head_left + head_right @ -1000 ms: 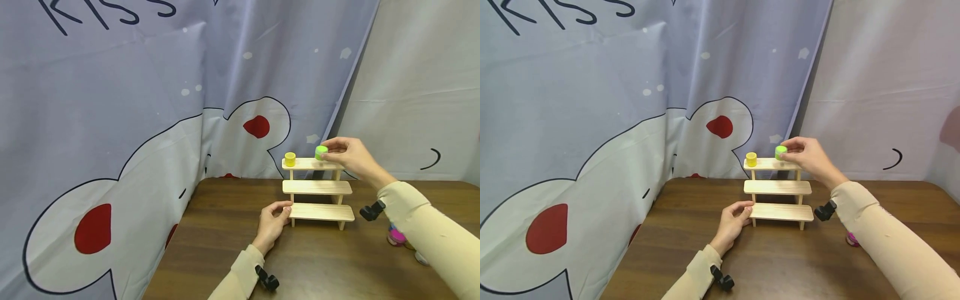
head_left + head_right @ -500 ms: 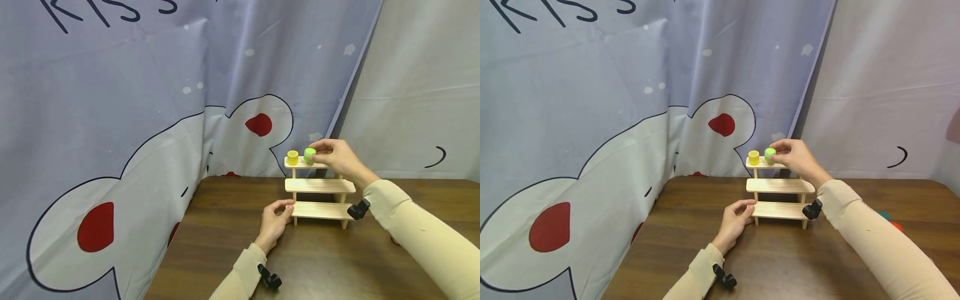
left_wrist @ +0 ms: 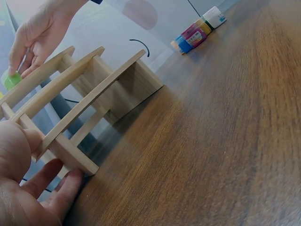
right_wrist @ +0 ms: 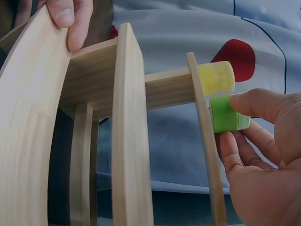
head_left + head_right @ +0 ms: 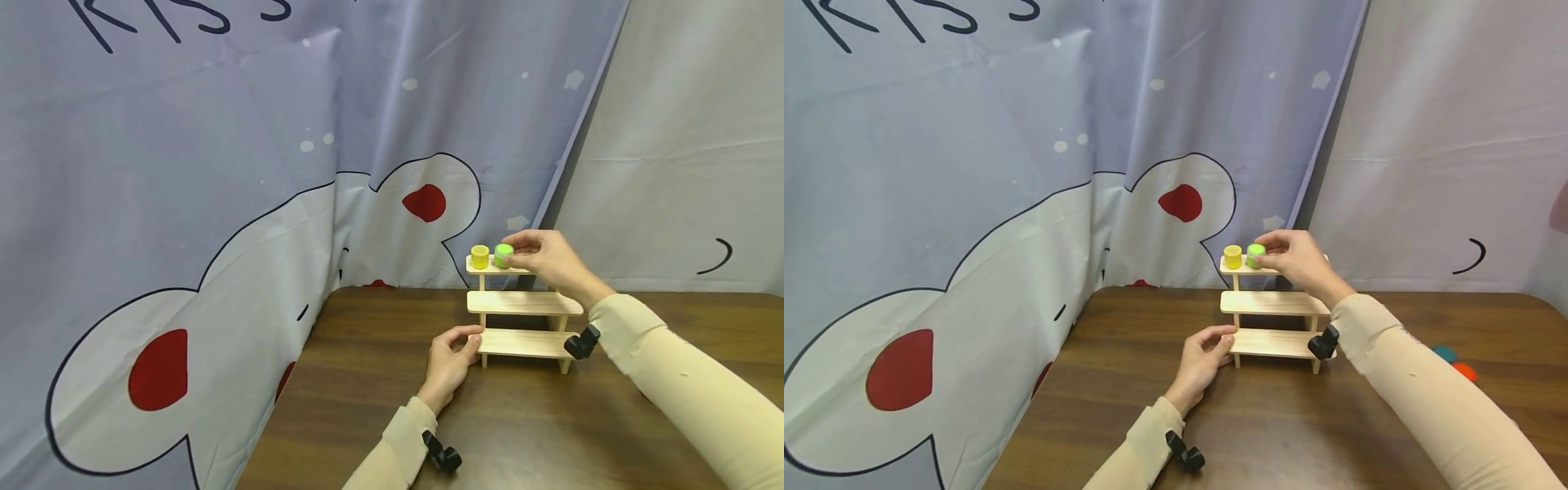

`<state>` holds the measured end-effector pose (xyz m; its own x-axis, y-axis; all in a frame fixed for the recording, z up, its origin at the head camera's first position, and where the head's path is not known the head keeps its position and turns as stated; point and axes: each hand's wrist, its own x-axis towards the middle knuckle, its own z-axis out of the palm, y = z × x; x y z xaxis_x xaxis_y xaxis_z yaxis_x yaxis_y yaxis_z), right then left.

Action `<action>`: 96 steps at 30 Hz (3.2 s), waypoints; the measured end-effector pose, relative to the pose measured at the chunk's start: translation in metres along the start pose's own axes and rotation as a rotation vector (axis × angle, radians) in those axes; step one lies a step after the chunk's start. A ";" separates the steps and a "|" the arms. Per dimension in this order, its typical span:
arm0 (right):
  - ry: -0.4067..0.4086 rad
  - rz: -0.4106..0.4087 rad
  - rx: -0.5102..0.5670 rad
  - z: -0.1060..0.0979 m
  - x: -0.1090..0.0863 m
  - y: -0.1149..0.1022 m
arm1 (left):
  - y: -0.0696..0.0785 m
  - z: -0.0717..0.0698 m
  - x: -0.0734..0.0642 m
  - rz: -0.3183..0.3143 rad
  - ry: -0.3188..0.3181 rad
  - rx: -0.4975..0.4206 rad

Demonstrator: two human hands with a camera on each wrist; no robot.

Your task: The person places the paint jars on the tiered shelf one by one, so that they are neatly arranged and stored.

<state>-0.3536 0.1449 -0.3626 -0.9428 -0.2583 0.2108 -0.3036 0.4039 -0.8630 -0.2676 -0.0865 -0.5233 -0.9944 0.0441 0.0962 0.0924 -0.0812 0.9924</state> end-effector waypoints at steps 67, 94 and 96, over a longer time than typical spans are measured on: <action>0.159 -0.039 0.086 -0.014 -0.025 -0.002 | -0.002 0.003 0.002 0.000 0.004 -0.004; 0.211 -0.001 0.037 -0.121 -0.097 -0.003 | 0.001 0.001 0.003 0.004 0.001 0.014; 0.229 -0.008 0.022 -0.127 -0.105 -0.002 | 0.001 0.000 0.004 0.001 -0.002 0.017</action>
<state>-0.2715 0.2827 -0.3245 -0.9479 -0.0547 0.3138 -0.3101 0.3832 -0.8701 -0.2710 -0.0862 -0.5223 -0.9942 0.0458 0.0975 0.0945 -0.0646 0.9934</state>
